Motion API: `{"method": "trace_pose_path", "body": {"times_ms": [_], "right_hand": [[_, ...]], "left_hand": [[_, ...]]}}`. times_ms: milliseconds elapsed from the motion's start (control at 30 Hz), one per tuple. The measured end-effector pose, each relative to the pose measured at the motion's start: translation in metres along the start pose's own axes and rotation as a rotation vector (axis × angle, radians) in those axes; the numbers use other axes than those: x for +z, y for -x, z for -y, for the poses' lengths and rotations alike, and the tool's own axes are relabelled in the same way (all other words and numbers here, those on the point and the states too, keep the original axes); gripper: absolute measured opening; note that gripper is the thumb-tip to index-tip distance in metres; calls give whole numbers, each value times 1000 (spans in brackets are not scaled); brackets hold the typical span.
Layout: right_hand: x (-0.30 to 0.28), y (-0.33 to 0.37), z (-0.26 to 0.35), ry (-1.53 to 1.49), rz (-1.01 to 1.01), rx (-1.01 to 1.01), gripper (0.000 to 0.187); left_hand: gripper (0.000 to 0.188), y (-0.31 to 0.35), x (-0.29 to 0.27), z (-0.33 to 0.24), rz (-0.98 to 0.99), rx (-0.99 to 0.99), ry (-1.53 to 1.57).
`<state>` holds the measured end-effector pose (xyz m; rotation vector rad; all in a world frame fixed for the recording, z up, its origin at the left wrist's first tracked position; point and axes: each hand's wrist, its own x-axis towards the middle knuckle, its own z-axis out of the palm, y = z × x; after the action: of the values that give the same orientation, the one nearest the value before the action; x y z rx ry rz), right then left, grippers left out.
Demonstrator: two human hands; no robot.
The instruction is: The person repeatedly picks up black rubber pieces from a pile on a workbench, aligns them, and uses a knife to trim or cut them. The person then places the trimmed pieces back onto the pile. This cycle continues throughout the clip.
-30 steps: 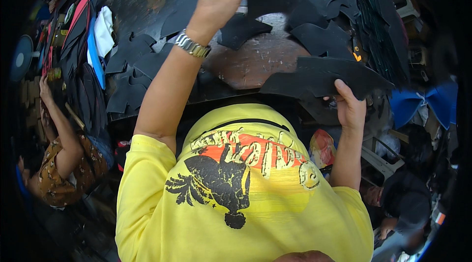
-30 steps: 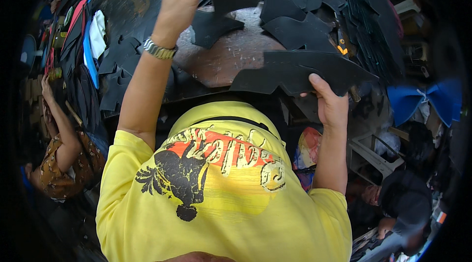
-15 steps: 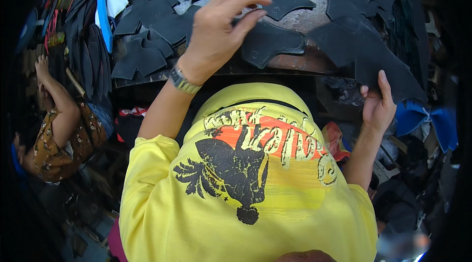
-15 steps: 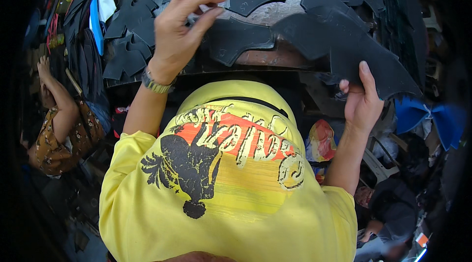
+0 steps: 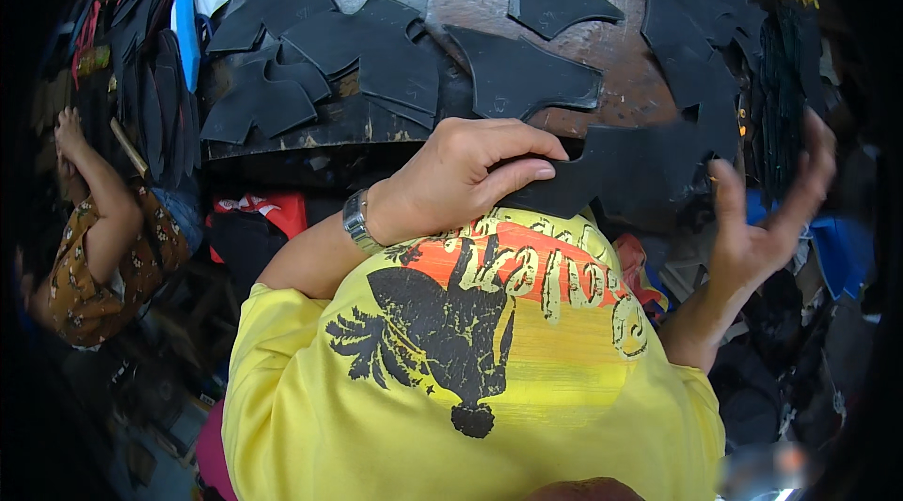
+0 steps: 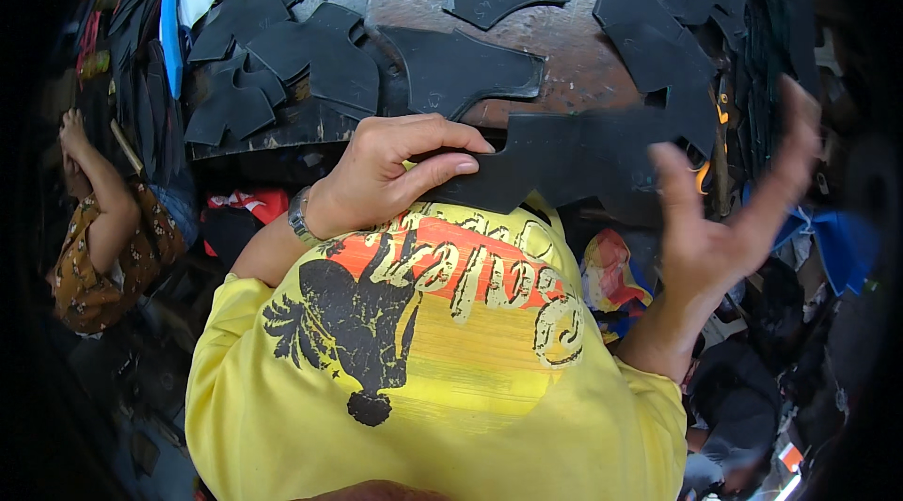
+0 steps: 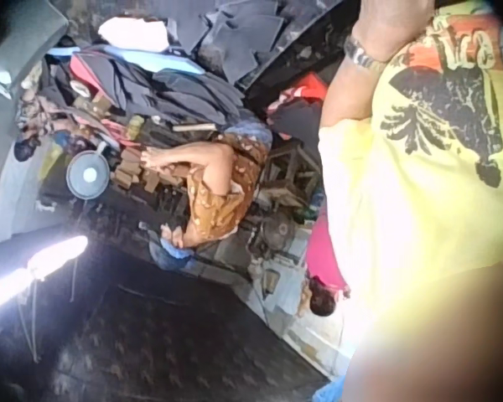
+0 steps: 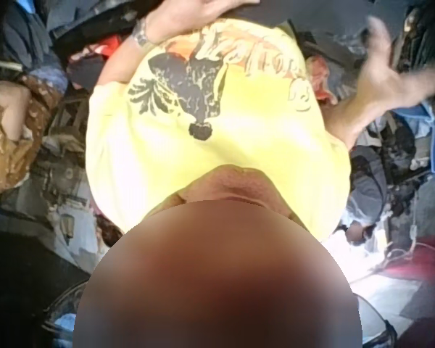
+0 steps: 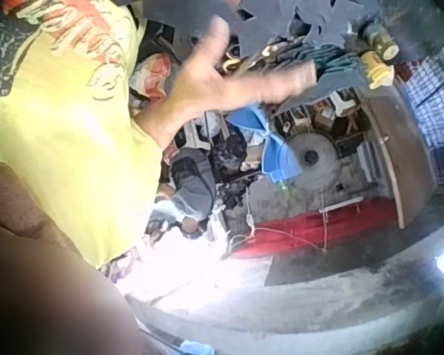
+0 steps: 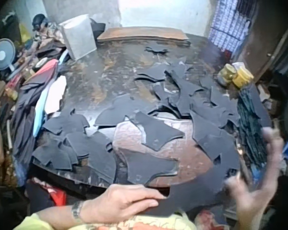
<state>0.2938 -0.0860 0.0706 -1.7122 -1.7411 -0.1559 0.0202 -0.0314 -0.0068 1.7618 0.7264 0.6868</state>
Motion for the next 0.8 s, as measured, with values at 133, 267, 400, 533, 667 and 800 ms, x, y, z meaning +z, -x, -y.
{"method": "trace_pose_path", "body": {"times_ms": [133, 267, 400, 533, 667, 800], "right_hand": [[18, -3, 2, -216, 708, 147, 48], [51, -12, -18, -404, 576, 191, 32], [60, -21, -25, -296, 524, -90, 24], [65, -22, -19, -509, 560, 255, 18], [74, -19, -18, -474, 540, 245, 18], [74, -17, -22, -531, 612, 328, 16]], "left_hand": [[18, -9, 5, 1, -105, 81, -45], [17, -19, 12, 3, -175, 91, -18], [18, -23, 12, 7, -168, 51, 15], [33, -25, 18, 11, -143, -63, 34], [48, -26, 17, 10, -116, -167, -25], [48, -29, 14, 8, -80, -177, -48]]}}
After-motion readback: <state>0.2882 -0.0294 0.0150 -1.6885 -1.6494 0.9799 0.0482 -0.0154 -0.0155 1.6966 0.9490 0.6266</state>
